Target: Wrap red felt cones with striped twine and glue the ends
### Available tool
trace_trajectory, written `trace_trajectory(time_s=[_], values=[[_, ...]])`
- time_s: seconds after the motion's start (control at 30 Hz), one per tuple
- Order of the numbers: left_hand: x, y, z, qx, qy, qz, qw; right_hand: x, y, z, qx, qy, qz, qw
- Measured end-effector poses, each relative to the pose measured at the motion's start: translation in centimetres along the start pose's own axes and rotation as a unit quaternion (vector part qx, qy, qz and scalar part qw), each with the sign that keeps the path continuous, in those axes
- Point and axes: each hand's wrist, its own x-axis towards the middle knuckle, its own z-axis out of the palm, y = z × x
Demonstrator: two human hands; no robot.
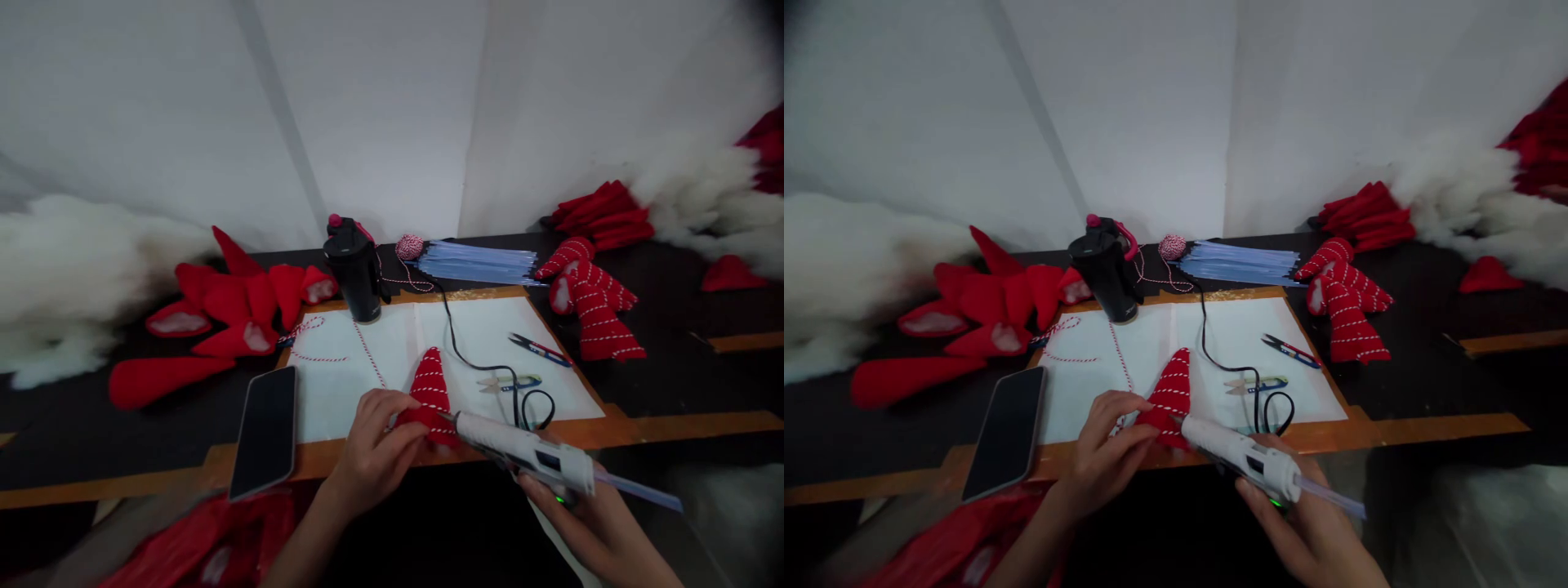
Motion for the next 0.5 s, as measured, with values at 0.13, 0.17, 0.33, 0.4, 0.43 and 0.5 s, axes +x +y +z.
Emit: trace_trajectory(time_s=[0.13,0.17,0.33,0.4,0.43,0.5], values=[[0.1,0.2,0.0,0.003,-0.029,-0.013,0.999,0.9,-0.3,0.6,-0.014,-0.055,-0.004,0.998],[0.1,0.2,0.0,0.006,-0.032,-0.014,0.999,1.1,-0.5,0.6,-0.019,-0.062,-0.011,0.998],[-0.2,0.1,0.1,0.016,-0.039,-0.017,0.999,1.4,-1.1,0.5,-0.034,-0.054,-0.037,0.997],[-0.3,0.1,0.1,0.016,-0.039,-0.020,0.999,1.3,-1.1,0.5,-0.032,-0.057,-0.031,0.997],[-0.3,0.1,0.1,0.016,-0.040,-0.022,0.999,1.2,-1.0,0.6,-0.027,-0.052,-0.026,0.998],[-0.3,0.1,0.1,0.015,-0.041,-0.025,0.999,1.0,-0.7,0.7,-0.014,-0.037,-0.010,0.999]])
